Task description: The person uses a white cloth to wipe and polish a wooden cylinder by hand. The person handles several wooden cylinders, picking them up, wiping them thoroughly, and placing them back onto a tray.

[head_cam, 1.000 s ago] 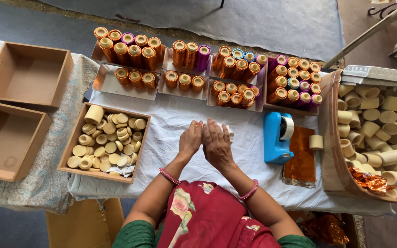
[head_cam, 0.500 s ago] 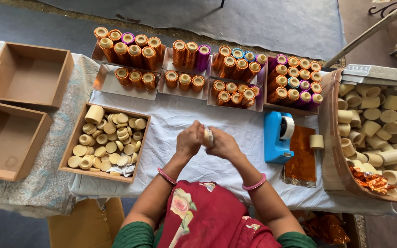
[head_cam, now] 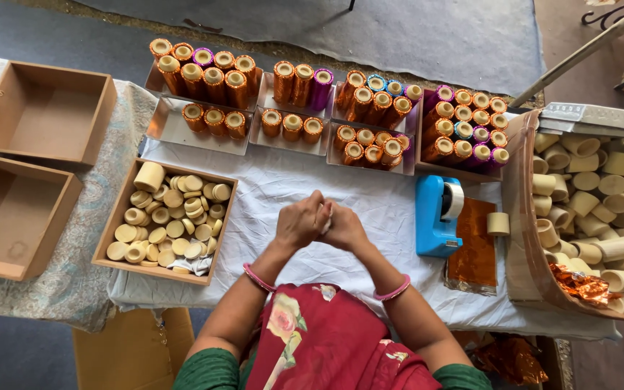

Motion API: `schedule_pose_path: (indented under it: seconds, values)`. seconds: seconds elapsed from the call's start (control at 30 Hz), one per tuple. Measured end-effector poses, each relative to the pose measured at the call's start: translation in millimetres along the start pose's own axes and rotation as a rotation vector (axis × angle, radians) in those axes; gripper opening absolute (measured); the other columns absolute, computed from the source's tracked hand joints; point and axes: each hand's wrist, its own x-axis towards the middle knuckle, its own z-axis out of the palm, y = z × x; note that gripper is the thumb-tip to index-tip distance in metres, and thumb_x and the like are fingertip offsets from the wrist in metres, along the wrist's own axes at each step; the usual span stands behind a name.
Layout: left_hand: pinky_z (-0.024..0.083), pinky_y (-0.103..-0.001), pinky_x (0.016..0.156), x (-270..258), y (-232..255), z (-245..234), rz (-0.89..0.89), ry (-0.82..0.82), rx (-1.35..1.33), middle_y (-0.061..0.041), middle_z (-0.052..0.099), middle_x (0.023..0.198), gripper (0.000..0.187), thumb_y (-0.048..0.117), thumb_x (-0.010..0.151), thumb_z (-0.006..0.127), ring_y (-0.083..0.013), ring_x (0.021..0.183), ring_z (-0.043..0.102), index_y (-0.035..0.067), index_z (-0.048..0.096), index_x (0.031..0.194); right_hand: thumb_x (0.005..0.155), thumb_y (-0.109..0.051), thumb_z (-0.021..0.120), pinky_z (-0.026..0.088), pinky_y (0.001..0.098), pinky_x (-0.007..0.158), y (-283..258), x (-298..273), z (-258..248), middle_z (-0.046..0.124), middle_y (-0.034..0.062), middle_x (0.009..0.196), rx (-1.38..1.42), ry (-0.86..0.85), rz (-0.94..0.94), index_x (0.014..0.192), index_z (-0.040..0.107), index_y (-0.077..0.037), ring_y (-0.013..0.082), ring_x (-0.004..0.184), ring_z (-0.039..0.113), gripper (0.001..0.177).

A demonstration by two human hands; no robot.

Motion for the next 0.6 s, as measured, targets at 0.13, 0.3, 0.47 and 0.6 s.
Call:
schedule_pose_path:
  seconds: [0.13, 0.3, 0.47, 0.6]
  values:
    - [0.053, -0.045, 0.06, 10, -18, -11, 0.466, -0.083, -0.057, -0.016, 0.072, 0.079, 0.037, 0.046, 0.105, 0.046, -0.0381, 0.068, 0.07, 0.011, 0.059, 0.1, 0.079, -0.025, 0.086, 0.059, 0.043, 0.073, 15, -6, -25, 0.072, 0.015, 0.093, 1.025, -0.765, 0.124, 0.121, 0.061, 0.004, 0.0275, 0.083, 0.071, 0.057]
    - [0.056, -0.037, 0.06, 18, -32, 15, 0.451, -0.08, -0.42, -0.011, 0.07, 0.077, 0.038, 0.049, 0.109, 0.05, -0.0263, 0.068, 0.074, 0.013, 0.06, 0.109, 0.085, -0.021, 0.083, 0.059, 0.0401, 0.067, 18, -23, -24, 0.07, 0.0171, 0.09, 1.67, -0.925, 0.336, 0.134, 0.054, 0.006, 0.0246, 0.076, 0.07, 0.063]
    - [0.049, -0.034, 0.1, 11, -31, 60, 0.007, 0.004, -1.066, -0.011, 0.059, 0.126, 0.06, 0.062, 0.109, 0.041, -0.0186, 0.116, 0.059, 0.008, 0.045, 0.135, 0.078, -0.012, 0.083, 0.054, 0.0434, 0.094, -15, -27, -8, 0.064, 0.0185, 0.127, 0.525, 0.028, 0.142, 0.15, 0.033, -0.007, 0.0274, 0.115, 0.065, 0.088]
    - [0.048, -0.033, 0.099, 1, 2, 36, -0.26, -0.152, -1.182, -0.007, 0.055, 0.133, 0.068, 0.066, 0.096, 0.032, -0.0159, 0.119, 0.055, 0.016, 0.045, 0.14, 0.098, -0.019, 0.07, 0.036, 0.0458, 0.12, -9, -32, 8, 0.031, 0.0214, 0.166, 0.501, 0.234, -0.167, 0.165, 0.017, -0.014, 0.0326, 0.151, 0.036, 0.086]
